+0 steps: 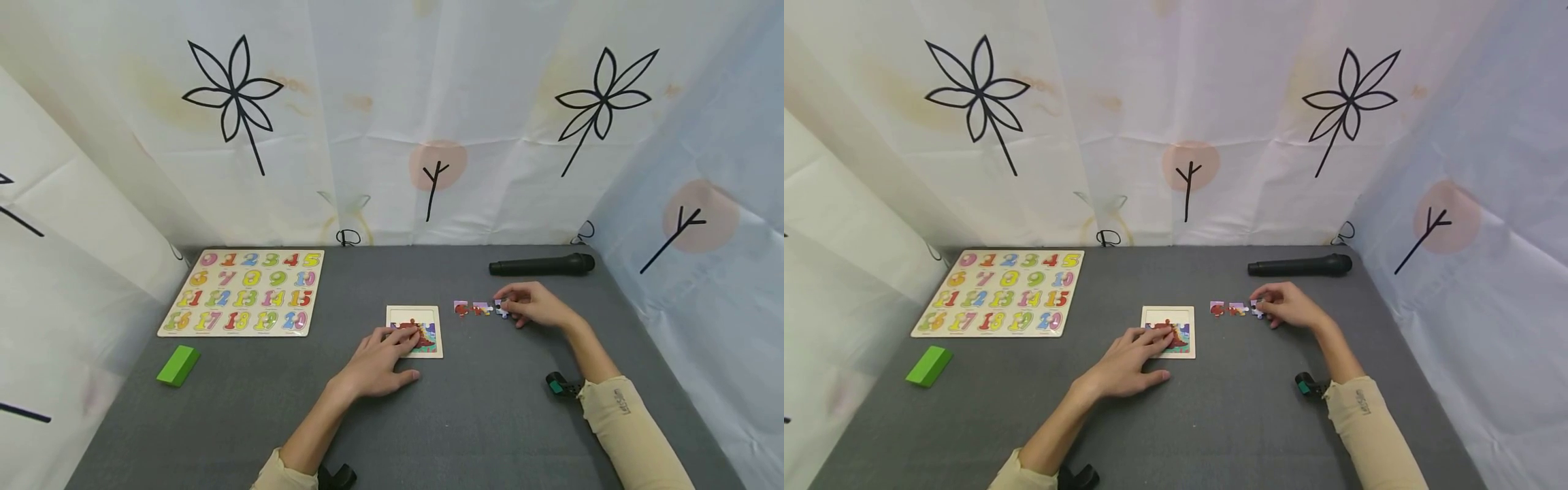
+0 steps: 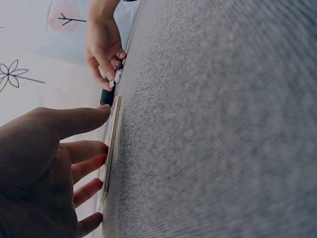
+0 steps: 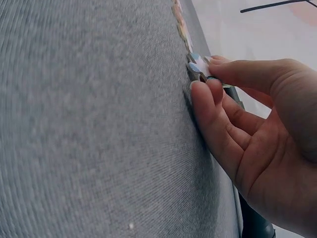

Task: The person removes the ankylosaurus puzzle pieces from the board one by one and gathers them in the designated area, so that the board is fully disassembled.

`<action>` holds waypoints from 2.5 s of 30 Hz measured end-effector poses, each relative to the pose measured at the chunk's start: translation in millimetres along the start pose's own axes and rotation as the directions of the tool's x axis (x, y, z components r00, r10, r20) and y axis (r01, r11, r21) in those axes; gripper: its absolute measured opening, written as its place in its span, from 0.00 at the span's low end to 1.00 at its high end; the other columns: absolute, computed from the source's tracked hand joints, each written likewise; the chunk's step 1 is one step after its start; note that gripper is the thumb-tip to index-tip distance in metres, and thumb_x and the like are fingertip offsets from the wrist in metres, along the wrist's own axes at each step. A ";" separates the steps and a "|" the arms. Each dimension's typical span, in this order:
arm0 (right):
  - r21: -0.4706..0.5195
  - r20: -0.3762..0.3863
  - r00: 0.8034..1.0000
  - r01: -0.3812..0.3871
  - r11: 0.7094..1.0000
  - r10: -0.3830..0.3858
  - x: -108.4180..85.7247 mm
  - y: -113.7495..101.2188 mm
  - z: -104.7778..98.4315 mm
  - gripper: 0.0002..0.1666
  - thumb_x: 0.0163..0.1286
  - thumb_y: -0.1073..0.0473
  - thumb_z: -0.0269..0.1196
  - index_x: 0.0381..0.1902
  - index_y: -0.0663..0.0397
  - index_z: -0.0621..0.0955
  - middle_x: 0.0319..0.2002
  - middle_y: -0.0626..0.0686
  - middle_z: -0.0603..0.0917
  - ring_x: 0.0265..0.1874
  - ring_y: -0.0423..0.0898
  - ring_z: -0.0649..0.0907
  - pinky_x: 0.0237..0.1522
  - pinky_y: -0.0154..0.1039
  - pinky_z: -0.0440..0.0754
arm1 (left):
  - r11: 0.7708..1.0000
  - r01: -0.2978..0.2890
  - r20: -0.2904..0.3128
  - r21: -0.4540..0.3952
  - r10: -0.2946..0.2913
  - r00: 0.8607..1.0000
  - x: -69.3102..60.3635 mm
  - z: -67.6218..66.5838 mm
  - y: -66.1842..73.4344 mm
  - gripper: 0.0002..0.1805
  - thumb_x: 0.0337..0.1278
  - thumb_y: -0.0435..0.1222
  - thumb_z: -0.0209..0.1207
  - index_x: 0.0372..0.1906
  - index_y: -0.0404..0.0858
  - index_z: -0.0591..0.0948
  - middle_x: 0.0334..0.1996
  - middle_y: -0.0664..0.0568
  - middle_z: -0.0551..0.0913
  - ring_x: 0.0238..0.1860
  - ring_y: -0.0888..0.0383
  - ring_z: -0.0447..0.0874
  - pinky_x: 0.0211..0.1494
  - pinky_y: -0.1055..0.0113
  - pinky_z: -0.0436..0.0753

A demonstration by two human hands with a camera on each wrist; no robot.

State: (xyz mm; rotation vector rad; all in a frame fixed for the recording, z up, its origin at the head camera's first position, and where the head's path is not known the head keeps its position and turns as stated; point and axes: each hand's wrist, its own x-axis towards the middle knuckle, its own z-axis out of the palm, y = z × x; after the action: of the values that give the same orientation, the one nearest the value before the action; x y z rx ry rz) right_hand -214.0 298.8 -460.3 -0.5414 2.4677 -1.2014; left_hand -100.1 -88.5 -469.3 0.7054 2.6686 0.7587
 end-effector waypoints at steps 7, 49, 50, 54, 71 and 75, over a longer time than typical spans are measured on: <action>-0.043 -0.035 0.999 0.007 0.999 -0.008 -1.6 0.9 1.7 0.14 0.79 0.65 0.66 0.57 0.68 0.86 0.38 0.62 0.85 0.27 0.36 0.83 0.30 0.38 0.88 | 1.000 0.000 0.005 0.015 0.000 1.000 -0.5 1.0 0.9 0.40 0.73 0.50 0.66 0.84 0.46 0.69 0.84 0.54 0.67 0.82 0.42 0.63 0.83 0.35 0.63; 0.145 0.061 0.991 0.112 0.983 -0.122 40.9 -69.3 77.2 0.16 0.78 0.64 0.67 0.57 0.71 0.85 0.47 0.66 0.85 0.29 0.44 0.88 0.35 0.43 0.91 | 0.991 0.067 0.157 0.116 -0.085 0.984 -23.9 -16.5 21.1 0.42 0.73 0.58 0.64 0.82 0.40 0.71 0.84 0.45 0.63 0.83 0.44 0.63 0.83 0.43 0.69; 0.148 0.072 0.989 0.119 0.982 -0.131 43.5 -72.9 81.6 0.16 0.78 0.64 0.67 0.57 0.70 0.85 0.47 0.66 0.86 0.29 0.43 0.87 0.35 0.42 0.91 | 0.990 0.072 0.165 0.118 -0.091 0.982 -25.3 -17.7 22.3 0.42 0.73 0.58 0.64 0.82 0.40 0.71 0.85 0.45 0.62 0.83 0.44 0.62 0.83 0.43 0.69; 0.166 0.123 0.978 0.145 0.975 -0.166 55.3 -84.8 99.3 0.15 0.79 0.65 0.65 0.57 0.70 0.85 0.47 0.66 0.88 0.31 0.43 0.87 0.36 0.41 0.91 | 0.991 0.076 0.181 0.109 -0.095 0.979 -29.6 -22.0 24.9 0.43 0.73 0.57 0.65 0.82 0.39 0.71 0.86 0.45 0.61 0.84 0.44 0.61 0.83 0.43 0.69; 0.090 0.208 0.965 0.147 0.985 -0.163 94.0 -103.4 143.8 0.11 0.75 0.61 0.71 0.49 0.63 0.90 0.34 0.57 0.92 0.20 0.37 0.86 0.26 0.36 0.87 | 0.993 0.054 0.216 0.106 -0.076 0.973 -30.1 -24.6 19.4 0.43 0.74 0.57 0.64 0.84 0.42 0.68 0.87 0.49 0.59 0.84 0.47 0.59 0.84 0.44 0.67; 0.091 0.213 0.965 0.137 0.986 -0.154 94.1 -103.5 143.4 0.10 0.71 0.62 0.74 0.47 0.62 0.90 0.31 0.56 0.91 0.18 0.38 0.85 0.25 0.35 0.85 | 0.992 0.059 0.219 0.109 -0.082 0.972 -29.2 -24.2 19.3 0.42 0.75 0.56 0.63 0.84 0.42 0.68 0.87 0.49 0.59 0.84 0.47 0.59 0.85 0.43 0.67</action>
State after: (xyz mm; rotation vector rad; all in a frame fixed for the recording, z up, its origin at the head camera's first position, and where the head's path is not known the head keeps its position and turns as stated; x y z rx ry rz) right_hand -210.7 99.0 -473.9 -0.8011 2.2202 -1.2122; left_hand -77.5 -99.5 -435.0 0.6729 2.5250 0.4960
